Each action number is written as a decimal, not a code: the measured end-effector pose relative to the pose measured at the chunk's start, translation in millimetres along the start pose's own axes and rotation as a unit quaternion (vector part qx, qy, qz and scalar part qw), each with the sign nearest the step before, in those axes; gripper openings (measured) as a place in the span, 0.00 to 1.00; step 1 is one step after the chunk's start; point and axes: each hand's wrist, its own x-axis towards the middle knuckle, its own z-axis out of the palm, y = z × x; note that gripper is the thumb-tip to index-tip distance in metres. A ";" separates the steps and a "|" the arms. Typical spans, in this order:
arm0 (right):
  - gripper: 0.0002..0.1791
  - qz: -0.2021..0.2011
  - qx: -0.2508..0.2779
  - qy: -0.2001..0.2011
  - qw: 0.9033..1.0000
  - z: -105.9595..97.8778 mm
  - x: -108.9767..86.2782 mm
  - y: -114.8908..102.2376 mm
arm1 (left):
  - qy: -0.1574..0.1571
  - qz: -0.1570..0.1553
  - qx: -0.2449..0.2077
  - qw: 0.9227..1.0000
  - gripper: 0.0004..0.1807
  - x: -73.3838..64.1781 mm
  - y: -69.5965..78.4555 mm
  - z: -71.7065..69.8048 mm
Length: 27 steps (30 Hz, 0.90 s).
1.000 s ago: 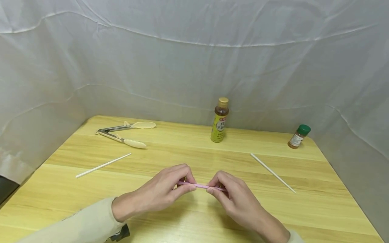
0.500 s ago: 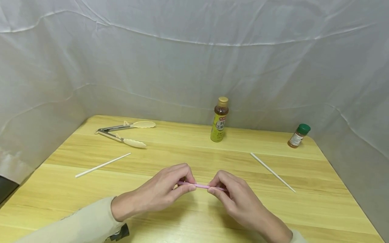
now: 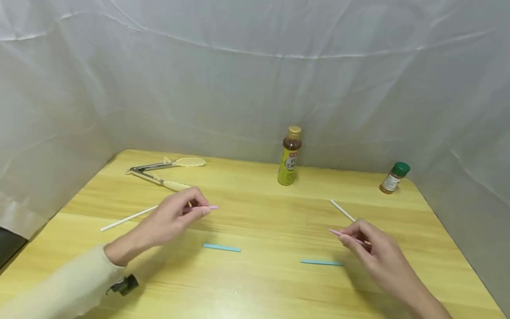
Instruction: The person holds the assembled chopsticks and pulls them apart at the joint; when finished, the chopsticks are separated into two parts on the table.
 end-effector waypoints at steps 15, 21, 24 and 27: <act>0.13 -0.028 -0.056 -0.044 0.997 9.1 2.5 15.7 | -0.063 -0.003 0.038 0.997 0.06 6.9 -17.8 -0.4; 0.16 -0.041 -0.070 -0.067 0.994 17.3 5.5 20.1 | -0.087 0.010 0.053 0.995 0.06 8.8 -21.7 6.4; 0.17 -0.041 -0.082 -0.071 0.993 20.3 7.1 21.6 | -0.097 0.017 0.056 0.994 0.05 9.8 -24.0 10.1; 0.16 -0.030 -0.084 -0.078 0.993 22.9 8.2 23.0 | -0.110 0.017 0.056 0.992 0.05 11.6 -25.2 14.7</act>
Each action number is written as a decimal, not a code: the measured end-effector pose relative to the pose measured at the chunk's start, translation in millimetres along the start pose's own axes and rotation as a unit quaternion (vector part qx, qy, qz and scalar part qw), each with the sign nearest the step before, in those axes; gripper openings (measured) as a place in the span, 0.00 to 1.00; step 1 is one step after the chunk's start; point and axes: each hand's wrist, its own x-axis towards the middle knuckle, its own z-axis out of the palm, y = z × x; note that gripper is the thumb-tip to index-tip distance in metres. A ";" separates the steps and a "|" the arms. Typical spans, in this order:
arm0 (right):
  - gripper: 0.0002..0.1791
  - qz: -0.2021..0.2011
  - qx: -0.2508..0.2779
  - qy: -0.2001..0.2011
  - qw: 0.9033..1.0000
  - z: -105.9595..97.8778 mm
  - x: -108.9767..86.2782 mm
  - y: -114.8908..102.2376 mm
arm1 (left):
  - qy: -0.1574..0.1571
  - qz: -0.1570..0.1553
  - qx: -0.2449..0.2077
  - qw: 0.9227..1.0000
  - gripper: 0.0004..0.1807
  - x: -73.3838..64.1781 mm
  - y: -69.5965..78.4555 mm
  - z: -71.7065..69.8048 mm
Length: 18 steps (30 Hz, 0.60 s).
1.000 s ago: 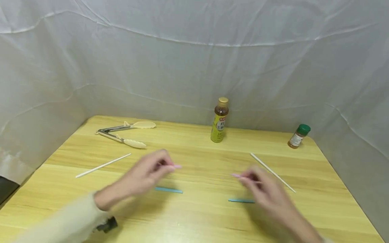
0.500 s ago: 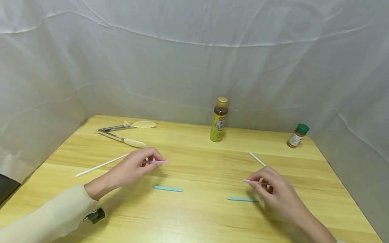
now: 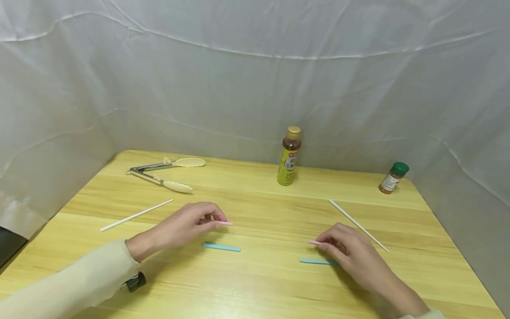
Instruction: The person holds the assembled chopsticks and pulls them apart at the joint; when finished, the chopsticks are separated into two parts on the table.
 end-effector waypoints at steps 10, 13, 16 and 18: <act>0.11 0.028 0.027 -0.049 0.998 7.4 2.9 1.4 | -0.035 -0.013 0.016 0.999 0.03 4.5 4.0 14.9; 0.11 0.025 0.037 -0.056 0.997 6.9 4.2 2.1 | -0.039 -0.016 0.023 0.999 0.02 5.6 5.4 17.9; 0.11 0.021 0.043 -0.065 0.997 6.5 5.9 2.8 | -0.043 -0.011 0.023 0.999 0.02 7.3 6.0 20.0; 0.11 0.020 0.045 -0.070 0.996 7.2 7.0 2.9 | -0.044 -0.007 0.028 0.999 0.02 8.5 6.5 21.4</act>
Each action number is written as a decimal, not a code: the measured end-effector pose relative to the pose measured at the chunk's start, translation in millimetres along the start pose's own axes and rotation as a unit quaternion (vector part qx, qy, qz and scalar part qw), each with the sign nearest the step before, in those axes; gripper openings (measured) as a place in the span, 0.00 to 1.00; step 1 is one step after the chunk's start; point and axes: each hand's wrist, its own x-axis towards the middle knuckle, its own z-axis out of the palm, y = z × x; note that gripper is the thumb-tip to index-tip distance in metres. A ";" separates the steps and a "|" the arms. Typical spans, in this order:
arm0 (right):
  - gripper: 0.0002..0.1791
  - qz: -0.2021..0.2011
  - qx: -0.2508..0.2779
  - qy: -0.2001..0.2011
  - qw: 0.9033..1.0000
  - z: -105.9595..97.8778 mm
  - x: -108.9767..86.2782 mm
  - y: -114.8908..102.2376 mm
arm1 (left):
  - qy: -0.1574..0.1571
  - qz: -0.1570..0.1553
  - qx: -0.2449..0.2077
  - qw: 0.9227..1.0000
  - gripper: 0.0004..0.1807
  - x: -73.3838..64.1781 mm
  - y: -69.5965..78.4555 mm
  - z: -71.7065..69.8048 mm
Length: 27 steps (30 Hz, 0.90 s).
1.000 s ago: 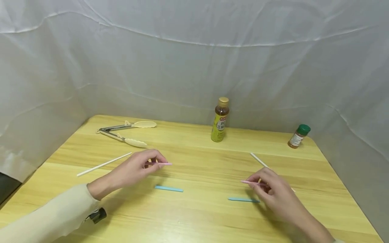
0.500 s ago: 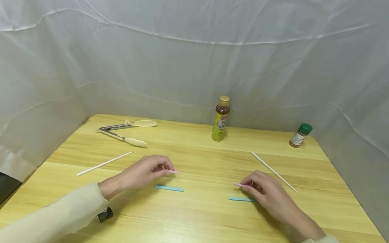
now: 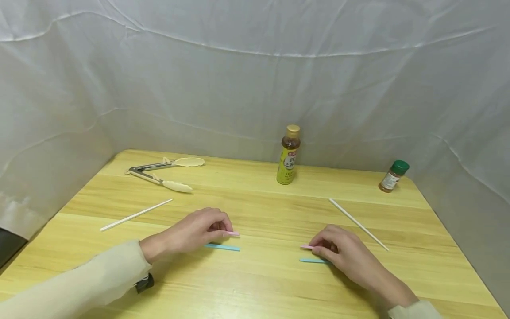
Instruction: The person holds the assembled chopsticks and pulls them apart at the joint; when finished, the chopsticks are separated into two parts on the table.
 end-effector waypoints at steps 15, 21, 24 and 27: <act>0.10 -0.027 -0.008 -0.013 1.000 1.7 5.0 2.4 | -0.010 -0.005 0.043 0.999 0.02 5.8 2.0 5.2; 0.10 -0.028 -0.008 -0.015 0.999 2.0 4.8 3.1 | -0.006 -0.009 0.044 0.999 0.03 5.1 2.5 5.6; 0.09 -0.024 -0.001 -0.018 1.000 0.6 3.6 3.5 | -0.006 -0.007 0.042 0.999 0.02 5.4 2.6 5.8; 0.08 0.000 0.005 -0.018 1.000 -5.0 1.0 5.5 | -0.007 -0.007 0.040 0.999 0.02 6.0 3.2 6.0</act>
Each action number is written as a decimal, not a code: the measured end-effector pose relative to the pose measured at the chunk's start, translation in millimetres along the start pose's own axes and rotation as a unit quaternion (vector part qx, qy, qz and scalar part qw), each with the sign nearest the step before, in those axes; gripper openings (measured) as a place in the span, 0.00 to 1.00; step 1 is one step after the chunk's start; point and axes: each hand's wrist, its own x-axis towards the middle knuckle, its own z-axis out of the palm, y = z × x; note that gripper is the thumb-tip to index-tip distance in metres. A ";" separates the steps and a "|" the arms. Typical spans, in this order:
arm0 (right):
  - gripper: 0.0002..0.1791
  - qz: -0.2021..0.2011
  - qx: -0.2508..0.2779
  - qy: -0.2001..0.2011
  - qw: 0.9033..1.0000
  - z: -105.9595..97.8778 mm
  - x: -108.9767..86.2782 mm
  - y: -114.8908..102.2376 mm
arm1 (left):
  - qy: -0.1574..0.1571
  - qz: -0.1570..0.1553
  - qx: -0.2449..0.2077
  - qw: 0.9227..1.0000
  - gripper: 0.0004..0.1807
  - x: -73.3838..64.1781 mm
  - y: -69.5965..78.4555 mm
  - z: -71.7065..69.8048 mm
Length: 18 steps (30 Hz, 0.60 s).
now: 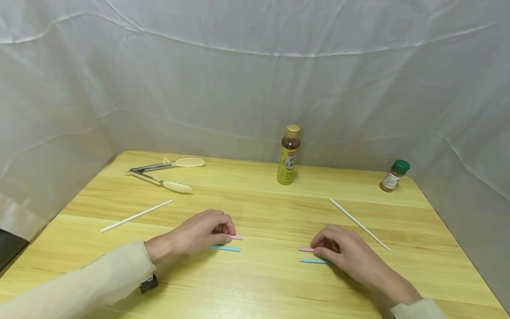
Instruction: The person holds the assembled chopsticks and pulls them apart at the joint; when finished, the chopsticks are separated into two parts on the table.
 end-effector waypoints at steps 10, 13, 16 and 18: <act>0.07 0.083 -0.037 0.074 0.993 -36.3 -11.8 37.9 | -0.003 -0.011 -0.004 1.000 0.03 -0.9 -0.9 -0.5; 0.09 0.129 -0.051 0.080 0.987 -47.3 -19.6 52.0 | -0.005 -0.012 -0.005 1.000 0.02 -0.6 -0.9 -0.4; 0.14 0.171 -0.053 0.072 0.981 -55.4 -26.8 62.5 | -0.008 -0.010 -0.005 1.000 0.02 -0.1 -0.4 -0.4; 0.17 0.186 -0.058 0.066 0.979 -58.7 -29.0 67.7 | -0.008 -0.009 -0.005 1.000 0.02 -0.1 -0.1 -0.7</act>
